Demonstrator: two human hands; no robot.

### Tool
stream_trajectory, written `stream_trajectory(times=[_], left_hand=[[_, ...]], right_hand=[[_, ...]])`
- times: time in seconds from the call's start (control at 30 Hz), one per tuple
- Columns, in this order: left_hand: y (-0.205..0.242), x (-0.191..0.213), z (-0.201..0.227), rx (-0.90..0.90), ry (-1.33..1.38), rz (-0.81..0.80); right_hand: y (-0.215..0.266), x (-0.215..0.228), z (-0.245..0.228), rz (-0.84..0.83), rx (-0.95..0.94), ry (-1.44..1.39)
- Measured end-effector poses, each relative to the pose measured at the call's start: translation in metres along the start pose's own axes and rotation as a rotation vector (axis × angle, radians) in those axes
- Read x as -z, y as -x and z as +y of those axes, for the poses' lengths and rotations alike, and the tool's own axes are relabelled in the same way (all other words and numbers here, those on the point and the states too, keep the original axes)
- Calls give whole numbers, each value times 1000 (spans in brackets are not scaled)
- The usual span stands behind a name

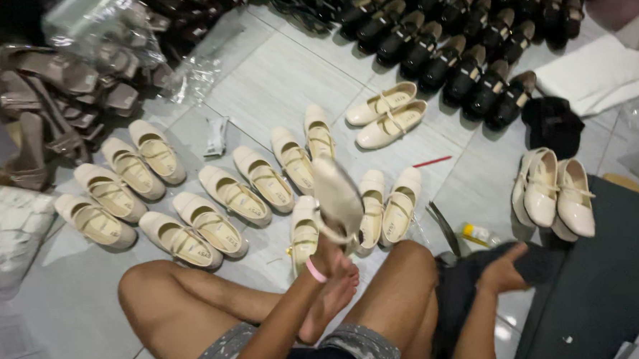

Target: The person sits on the floor and wipes the exterior of several white shoes using a dark cloth. They handle the shoes one at a time, turning them over to clean different sides, and place them back on the floor after cleaning.

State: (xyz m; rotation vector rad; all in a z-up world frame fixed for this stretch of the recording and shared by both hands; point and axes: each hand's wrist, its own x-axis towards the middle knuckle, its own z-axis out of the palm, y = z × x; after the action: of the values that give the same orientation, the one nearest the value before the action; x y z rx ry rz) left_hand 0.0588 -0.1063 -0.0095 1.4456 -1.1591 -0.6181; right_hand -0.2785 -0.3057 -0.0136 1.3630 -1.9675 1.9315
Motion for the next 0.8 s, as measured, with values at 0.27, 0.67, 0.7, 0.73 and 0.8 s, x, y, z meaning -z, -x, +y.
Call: stream_trajectory(times=[0.27, 0.67, 0.7, 0.73, 0.8], left_hand=[[11, 56, 146, -265, -107, 228], [143, 24, 71, 125, -537, -472], [158, 29, 69, 74, -558, -472], [170, 34, 69, 146, -502, -535], [191, 49, 77, 280, -390, -650]], right_hand=[[-27, 38, -8, 290, -858, -200], [-6, 77, 29, 130, -1098, -431], [-2, 78, 33, 131, -1072, -410], [0, 77, 37, 134, -1045, -387], [1, 72, 42, 145, -967, -341]])
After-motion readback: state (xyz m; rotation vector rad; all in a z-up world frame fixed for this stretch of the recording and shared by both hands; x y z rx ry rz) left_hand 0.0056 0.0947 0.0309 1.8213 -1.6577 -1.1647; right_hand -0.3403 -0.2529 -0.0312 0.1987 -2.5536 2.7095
